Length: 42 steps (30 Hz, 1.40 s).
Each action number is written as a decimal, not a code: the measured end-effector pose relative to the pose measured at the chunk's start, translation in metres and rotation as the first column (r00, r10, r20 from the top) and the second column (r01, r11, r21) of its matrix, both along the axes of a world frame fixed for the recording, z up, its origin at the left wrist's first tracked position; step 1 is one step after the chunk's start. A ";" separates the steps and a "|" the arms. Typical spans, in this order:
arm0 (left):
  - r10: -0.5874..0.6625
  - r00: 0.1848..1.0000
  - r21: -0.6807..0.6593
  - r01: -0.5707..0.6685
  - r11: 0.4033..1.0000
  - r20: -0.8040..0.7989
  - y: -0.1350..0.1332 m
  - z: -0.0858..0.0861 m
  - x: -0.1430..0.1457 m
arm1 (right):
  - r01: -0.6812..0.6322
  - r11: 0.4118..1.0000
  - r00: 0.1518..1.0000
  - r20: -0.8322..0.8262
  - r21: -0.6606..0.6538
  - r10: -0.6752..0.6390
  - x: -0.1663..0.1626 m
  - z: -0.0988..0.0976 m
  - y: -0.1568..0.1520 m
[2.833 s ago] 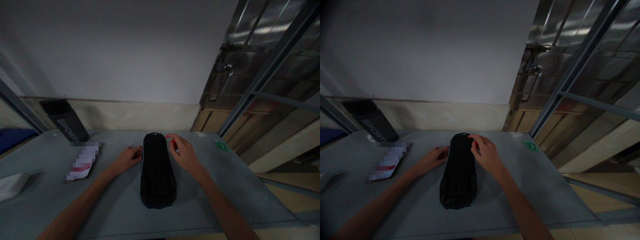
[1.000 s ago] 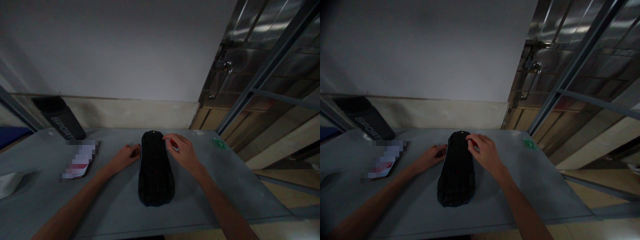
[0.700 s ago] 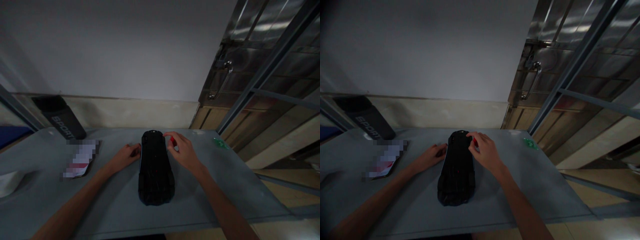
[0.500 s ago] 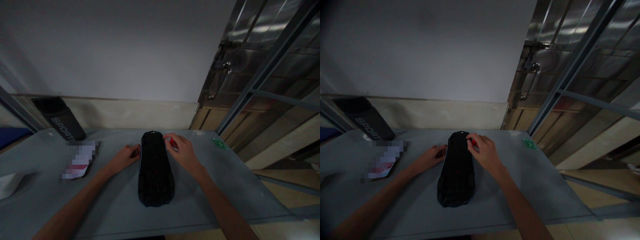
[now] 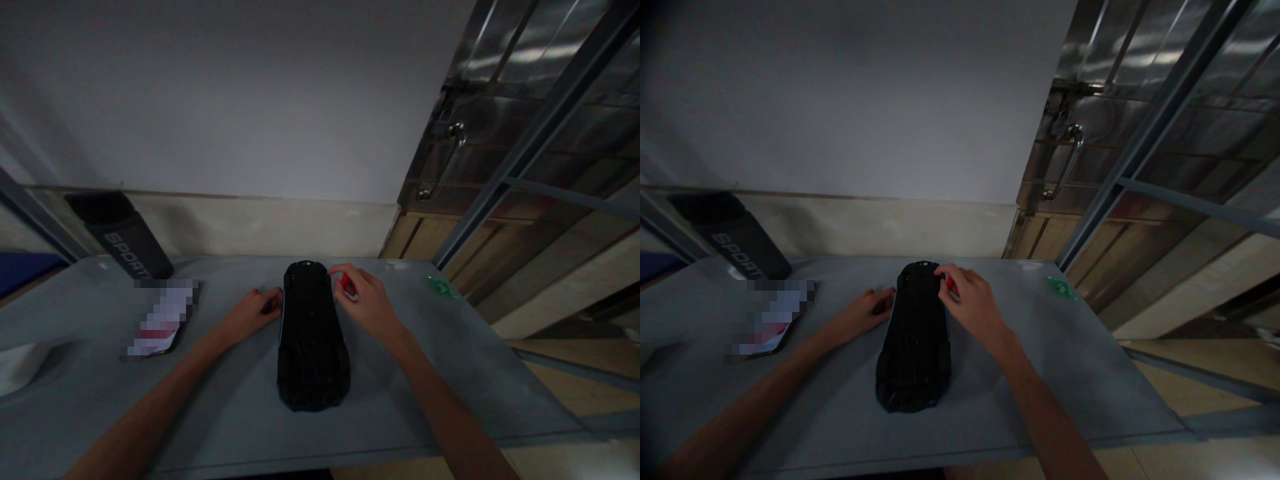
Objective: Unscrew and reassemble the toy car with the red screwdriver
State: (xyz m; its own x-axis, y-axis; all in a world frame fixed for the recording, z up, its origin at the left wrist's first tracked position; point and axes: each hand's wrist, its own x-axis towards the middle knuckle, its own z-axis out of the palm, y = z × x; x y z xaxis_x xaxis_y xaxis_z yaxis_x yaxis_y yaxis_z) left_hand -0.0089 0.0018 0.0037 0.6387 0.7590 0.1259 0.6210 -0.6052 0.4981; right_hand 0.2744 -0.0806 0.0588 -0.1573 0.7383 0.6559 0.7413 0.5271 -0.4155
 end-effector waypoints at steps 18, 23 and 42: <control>0.020 0.999 -0.010 -0.020 1.000 -0.026 -0.001 0.001 0.001 | -0.049 0.999 0.999 0.006 0.012 0.049 0.002 0.004 -0.001; 0.033 0.999 0.005 -0.033 0.999 -0.014 -0.001 -0.001 0.000 | -0.060 0.998 0.998 0.004 0.004 0.060 0.001 0.005 -0.002; 0.020 1.000 -0.011 -0.020 1.000 -0.021 -0.002 0.001 0.001 | -0.053 0.997 0.998 -0.028 -0.059 0.052 0.009 -0.003 0.003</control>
State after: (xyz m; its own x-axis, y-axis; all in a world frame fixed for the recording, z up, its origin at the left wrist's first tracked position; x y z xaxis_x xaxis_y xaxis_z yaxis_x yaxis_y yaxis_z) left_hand -0.0082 -0.0003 0.0050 0.6260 0.7727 0.1047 0.6428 -0.5874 0.4916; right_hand 0.2829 -0.0774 0.0554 -0.1804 0.7672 0.6155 0.7017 0.5389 -0.4660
